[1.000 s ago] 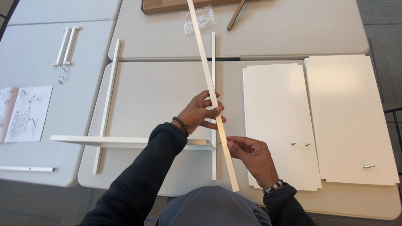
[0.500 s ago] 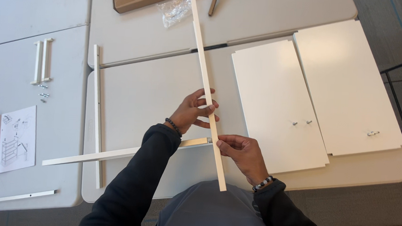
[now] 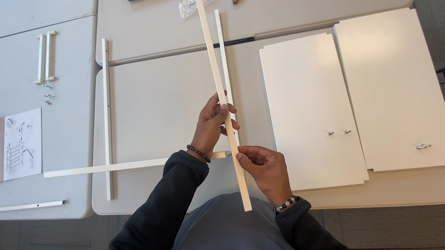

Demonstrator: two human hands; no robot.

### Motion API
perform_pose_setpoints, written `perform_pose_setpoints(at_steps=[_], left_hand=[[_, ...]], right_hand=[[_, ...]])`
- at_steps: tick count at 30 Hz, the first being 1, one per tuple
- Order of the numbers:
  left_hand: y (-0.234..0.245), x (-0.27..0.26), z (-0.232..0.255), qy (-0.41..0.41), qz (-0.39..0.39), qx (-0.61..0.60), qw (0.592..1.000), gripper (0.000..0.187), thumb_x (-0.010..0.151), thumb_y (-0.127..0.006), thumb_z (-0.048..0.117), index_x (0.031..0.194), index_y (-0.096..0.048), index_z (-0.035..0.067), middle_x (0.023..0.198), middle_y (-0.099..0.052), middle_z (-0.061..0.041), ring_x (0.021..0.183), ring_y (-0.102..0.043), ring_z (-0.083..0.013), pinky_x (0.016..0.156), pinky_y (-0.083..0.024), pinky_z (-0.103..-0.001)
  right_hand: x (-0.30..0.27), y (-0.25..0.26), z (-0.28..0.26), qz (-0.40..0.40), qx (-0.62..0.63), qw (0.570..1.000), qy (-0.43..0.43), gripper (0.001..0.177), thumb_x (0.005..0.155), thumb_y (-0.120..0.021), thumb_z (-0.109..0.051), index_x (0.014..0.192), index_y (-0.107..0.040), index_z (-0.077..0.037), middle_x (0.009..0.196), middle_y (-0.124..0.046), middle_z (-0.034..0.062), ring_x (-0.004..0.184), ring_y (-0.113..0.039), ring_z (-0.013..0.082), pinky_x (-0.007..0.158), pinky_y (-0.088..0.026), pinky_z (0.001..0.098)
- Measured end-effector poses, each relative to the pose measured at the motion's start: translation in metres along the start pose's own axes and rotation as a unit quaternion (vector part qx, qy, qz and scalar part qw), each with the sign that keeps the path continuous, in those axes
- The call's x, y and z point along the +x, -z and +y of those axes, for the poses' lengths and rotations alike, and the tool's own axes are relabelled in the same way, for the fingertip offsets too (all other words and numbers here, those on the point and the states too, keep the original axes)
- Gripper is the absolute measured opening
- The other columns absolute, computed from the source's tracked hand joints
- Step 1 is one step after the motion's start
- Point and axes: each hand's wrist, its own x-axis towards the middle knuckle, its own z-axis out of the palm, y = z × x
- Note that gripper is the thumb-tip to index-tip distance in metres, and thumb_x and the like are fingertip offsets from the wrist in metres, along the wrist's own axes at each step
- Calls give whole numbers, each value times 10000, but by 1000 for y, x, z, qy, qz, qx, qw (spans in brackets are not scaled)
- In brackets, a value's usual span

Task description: The person assembles a white shelving unit by inserting cam bolts into pre-drilled holes on white panels and connecting vertical and horizontal supports. The person follows an instruction manual laid out on the table and secures the frame with cam bolts.

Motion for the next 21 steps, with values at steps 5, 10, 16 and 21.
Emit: perform_pose_setpoints(at_steps=[5, 10, 16, 21], left_hand=[[6, -5, -7, -2, -43, 49, 998, 770, 941, -762, 65, 1589, -354, -17, 1179, -703, -142, 870, -797, -275, 695, -685, -351], [-4, -15, 12, 52, -82, -23, 995, 702, 884, -783, -8, 1518, -481, -11, 1240, -726, -162, 913, -807, -339, 752, -703, -438], [-6, -7, 14, 45, -104, -49, 992, 707, 873, -791, -12, 1507, -480, 8, 1214, -703, -127, 893, -804, -349, 742, -708, -461], [0, -11, 20, 35, -93, -7, 995, 684, 889, -778, -7, 1502, -473, -16, 1196, -687, -162, 945, -798, -356, 803, -687, -485]], right_hand=[[-4, -2, -1, 17, 34, 999, -1, 380, 862, -876, -122, 1190, -791, 50, 945, -824, 203, 884, -729, 191, 820, -637, 370], [-2, -1, 3, 17, 22, 1000, -3, 378, 876, -853, -86, 1224, -783, 43, 982, -832, 183, 905, -731, 179, 850, -629, 368], [-9, 0, -1, 6, 72, 997, -32, 325, 964, -748, -113, 1236, -769, 63, 981, -839, 188, 906, -763, 179, 811, -657, 356], [-10, 6, 0, -18, 83, 996, -19, 384, 981, -704, -128, 1322, -744, 44, 1114, -800, 292, 989, -784, 346, 914, -646, 502]])
